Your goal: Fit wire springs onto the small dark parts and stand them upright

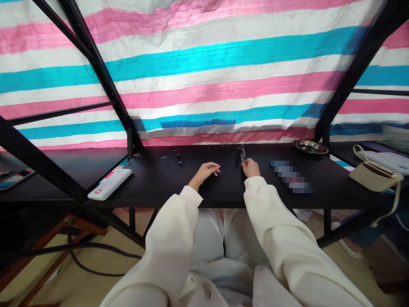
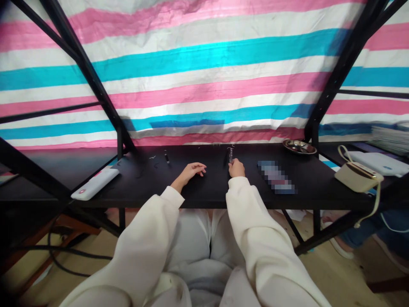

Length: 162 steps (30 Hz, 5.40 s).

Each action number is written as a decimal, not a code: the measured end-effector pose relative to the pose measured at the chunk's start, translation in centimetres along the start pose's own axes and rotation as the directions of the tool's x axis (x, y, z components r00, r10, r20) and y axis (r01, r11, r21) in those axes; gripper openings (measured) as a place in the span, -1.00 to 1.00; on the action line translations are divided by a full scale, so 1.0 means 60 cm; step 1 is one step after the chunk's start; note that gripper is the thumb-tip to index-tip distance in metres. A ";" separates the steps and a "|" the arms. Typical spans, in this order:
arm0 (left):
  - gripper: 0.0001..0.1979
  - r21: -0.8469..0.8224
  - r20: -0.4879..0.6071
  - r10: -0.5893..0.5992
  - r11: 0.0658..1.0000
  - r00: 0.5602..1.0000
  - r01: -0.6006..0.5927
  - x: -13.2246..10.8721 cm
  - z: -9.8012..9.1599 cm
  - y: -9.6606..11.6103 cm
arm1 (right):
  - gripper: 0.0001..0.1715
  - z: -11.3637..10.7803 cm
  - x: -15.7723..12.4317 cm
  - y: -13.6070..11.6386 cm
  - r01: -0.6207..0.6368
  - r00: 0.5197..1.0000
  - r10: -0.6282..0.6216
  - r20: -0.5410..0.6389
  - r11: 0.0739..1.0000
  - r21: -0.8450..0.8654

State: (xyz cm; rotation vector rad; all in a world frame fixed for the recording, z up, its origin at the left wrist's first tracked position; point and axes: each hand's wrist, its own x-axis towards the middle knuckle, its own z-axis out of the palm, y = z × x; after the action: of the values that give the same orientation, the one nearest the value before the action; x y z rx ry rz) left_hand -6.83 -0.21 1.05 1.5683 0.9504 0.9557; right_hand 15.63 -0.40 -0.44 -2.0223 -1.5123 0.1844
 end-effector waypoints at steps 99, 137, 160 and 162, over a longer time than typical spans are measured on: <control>-0.73 -0.509 0.279 -0.036 0.842 0.960 0.179 -0.016 -0.021 0.013 | -0.73 0.014 -0.059 -0.058 0.690 0.724 -0.678 -0.128 0.711 0.134; -0.61 -0.213 0.067 -0.016 0.977 0.998 0.030 -0.014 -0.012 0.007 | -0.66 0.016 -0.060 -0.065 0.777 0.607 -0.777 -0.169 0.534 0.334; -0.59 -0.160 0.098 -0.075 0.983 0.992 0.090 -0.005 -0.006 0.002 | -0.73 0.014 -0.064 -0.072 0.652 0.702 -0.696 -0.154 0.541 0.531; -0.59 -0.169 0.081 -0.082 0.981 0.993 0.095 -0.006 -0.006 0.005 | -0.73 0.014 -0.064 -0.073 0.658 0.699 -0.696 -0.165 0.536 0.529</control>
State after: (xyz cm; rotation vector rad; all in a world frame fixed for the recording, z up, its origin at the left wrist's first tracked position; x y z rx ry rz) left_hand -7.25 -0.48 1.34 1.3946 0.8552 0.8878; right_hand 10.34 -2.86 0.33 -0.8705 -1.9029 0.3242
